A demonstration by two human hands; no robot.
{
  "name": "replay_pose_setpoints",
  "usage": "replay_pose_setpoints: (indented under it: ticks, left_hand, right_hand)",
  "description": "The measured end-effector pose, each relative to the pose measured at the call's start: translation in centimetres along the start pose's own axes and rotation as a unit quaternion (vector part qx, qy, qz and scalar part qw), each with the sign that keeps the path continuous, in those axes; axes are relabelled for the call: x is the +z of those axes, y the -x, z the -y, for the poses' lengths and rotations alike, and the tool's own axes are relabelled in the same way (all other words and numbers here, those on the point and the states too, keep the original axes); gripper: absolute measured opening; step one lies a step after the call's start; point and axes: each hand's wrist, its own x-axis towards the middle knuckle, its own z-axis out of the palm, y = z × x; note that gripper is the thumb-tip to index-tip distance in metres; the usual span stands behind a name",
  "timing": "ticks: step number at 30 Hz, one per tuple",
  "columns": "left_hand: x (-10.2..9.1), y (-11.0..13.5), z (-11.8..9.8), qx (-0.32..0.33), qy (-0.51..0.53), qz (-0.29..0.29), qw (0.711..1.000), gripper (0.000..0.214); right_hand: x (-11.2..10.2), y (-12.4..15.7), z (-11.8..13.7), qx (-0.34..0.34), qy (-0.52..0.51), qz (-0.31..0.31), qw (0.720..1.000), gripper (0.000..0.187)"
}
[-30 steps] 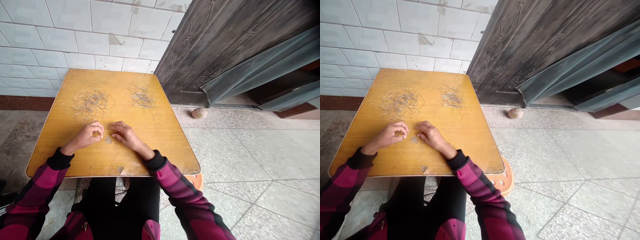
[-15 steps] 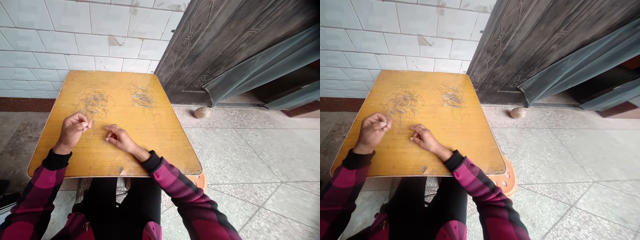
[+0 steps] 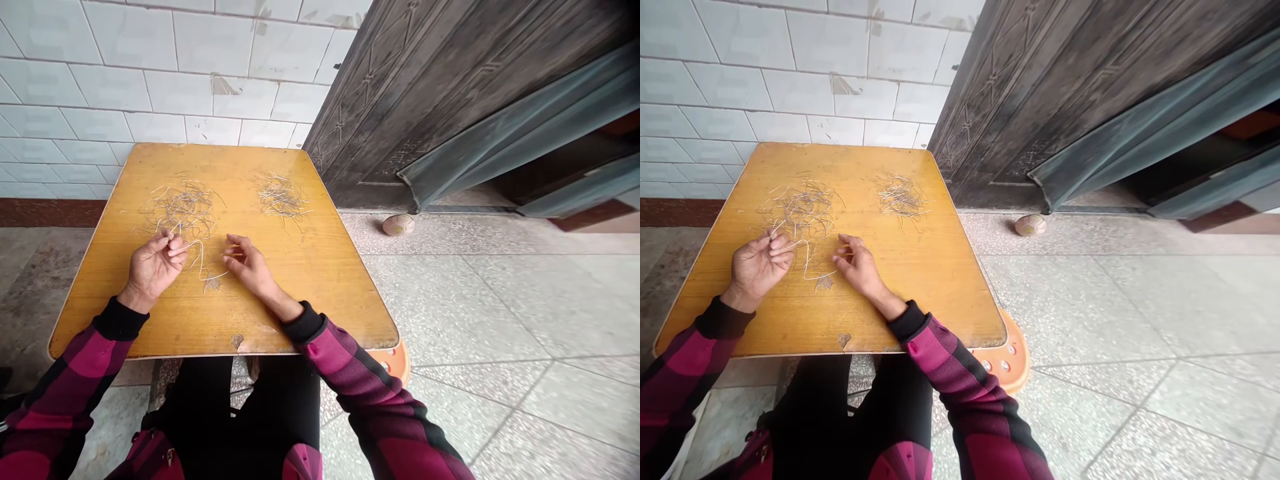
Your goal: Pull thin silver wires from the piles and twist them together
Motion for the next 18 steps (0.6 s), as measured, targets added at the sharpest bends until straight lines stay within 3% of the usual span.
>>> replay_pose_setpoints:
  ticks: [4,7,10,13,15,18]
  left_hand:
    - [-0.1,0.0,0.8,-0.030,-0.015,-0.009,0.999,0.011]
    - [-0.2,0.0,1.4,-0.056,-0.019,-0.017,0.998,0.012]
    - [-0.3,-0.1,2.0,-0.112,-0.016,-0.037,0.993,0.012]
    - [-0.4,-0.3,2.4,-0.148,-0.032,-0.055,0.987,0.013]
    - [-0.5,-0.4,2.6,-0.153,-0.047,-0.049,0.986,0.013]
    - [-0.8,-0.6,2.9,-0.143,-0.072,-0.033,0.986,0.009]
  right_hand:
    - [-2.4,-0.6,-0.2,-0.019,0.117,-0.036,0.992,0.034]
    - [-3.4,-0.6,0.8,-0.056,0.092,-0.030,0.994,0.026]
    - [-3.3,0.0,2.2,-0.145,0.039,0.028,0.988,0.024]
    - [-2.5,0.9,3.2,-0.232,0.060,0.107,0.965,0.021]
    - [-2.0,1.3,3.3,-0.266,0.104,0.116,0.951,0.020]
    - [-1.8,1.5,3.0,-0.306,0.201,0.082,0.927,0.020]
